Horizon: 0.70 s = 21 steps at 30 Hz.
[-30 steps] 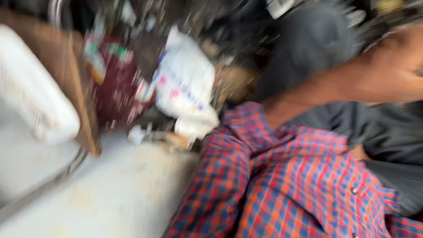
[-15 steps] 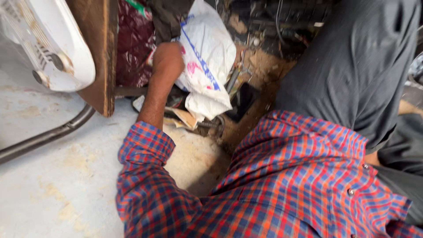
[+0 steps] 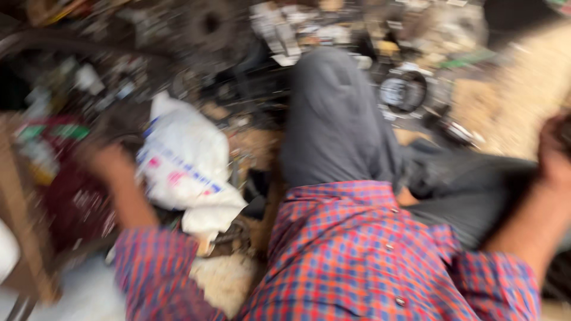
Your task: The person sits on the floor and cleans a small electric motor with a cloth. They then use a screwdriver to adjust internal components and manipulate the wires attached to the motor.
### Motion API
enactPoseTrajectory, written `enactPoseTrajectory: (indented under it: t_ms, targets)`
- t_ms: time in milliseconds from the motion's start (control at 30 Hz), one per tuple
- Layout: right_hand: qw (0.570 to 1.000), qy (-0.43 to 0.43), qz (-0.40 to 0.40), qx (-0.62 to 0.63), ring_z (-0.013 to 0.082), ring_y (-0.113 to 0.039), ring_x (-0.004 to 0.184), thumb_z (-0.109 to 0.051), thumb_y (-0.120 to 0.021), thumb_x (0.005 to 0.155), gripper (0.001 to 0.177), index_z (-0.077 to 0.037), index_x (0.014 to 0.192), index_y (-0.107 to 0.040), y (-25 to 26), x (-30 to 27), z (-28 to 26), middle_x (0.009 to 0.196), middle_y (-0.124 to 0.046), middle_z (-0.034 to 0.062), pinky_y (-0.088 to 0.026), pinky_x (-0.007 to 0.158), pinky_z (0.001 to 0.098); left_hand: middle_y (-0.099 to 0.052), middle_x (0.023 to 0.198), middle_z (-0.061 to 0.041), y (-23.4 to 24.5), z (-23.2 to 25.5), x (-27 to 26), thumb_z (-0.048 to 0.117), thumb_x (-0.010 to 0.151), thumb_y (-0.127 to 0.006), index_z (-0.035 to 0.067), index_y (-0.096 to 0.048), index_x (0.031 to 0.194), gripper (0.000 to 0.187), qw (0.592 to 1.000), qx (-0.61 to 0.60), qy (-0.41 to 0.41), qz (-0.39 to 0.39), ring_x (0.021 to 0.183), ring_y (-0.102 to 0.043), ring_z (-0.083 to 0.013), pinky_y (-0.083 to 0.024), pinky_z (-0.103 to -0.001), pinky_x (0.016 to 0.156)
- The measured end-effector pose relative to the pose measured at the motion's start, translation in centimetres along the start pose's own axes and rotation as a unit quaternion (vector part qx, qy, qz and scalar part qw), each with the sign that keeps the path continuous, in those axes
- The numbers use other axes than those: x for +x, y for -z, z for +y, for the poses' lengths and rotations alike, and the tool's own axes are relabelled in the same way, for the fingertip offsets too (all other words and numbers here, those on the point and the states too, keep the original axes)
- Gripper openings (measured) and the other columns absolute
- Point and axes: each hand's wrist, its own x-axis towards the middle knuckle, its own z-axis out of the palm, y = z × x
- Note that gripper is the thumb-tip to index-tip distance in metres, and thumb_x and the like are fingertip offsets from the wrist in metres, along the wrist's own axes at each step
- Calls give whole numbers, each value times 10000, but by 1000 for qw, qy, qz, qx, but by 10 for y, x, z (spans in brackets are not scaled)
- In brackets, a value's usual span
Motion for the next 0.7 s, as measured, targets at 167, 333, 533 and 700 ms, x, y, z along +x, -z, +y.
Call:
enactPoseTrajectory:
  t_ms: [167, 333, 533, 700]
  targets:
    - [984, -39, -163, 64, 314, -656, 1033, -616, -648, 799, 769, -55, 1325, -611, -3, -22, -6, 1178, -667, 141, -510, 968, 444, -435, 865, -95, 24, 14, -9, 247, 1164, -629, 9, -524, 1202, 263, 768, -568, 215, -203, 689, -430, -245, -501, -434, 640]
    - [976, -19, -214, 48, 317, -670, 997, -699, -796, 718, 879, -54, 1300, -666, -26, -55, 0, 1132, -701, 126, -529, 979, 471, -638, 1221, -167, 1, 33, -37, 104, 997, -611, 48, -546, 1264, 280, 880, -413, 204, -117, 1023, -697, -376, -621, -574, 886]
    - [977, -39, -189, 90, 320, -668, 1035, -727, -807, 691, 980, 14, 1310, -636, -36, -52, 5, 1159, -677, 163, -537, 1006, 461, -548, 1401, -264, -21, 83, -55, 231, 866, -797, -105, -414, 1350, 703, 944, -167, -263, -105, 1277, -609, -393, -553, -536, 1050]
    - [971, -16, -224, 77, 319, -683, 1044, -729, -815, 722, 966, -11, 1349, -656, -40, -57, 6, 1190, -695, 178, -548, 986, 467, -574, 1474, -146, -46, 171, -73, 338, 946, -774, 27, -527, 1402, 604, 817, -480, -13, -319, 1397, -578, -314, -513, -478, 1179]
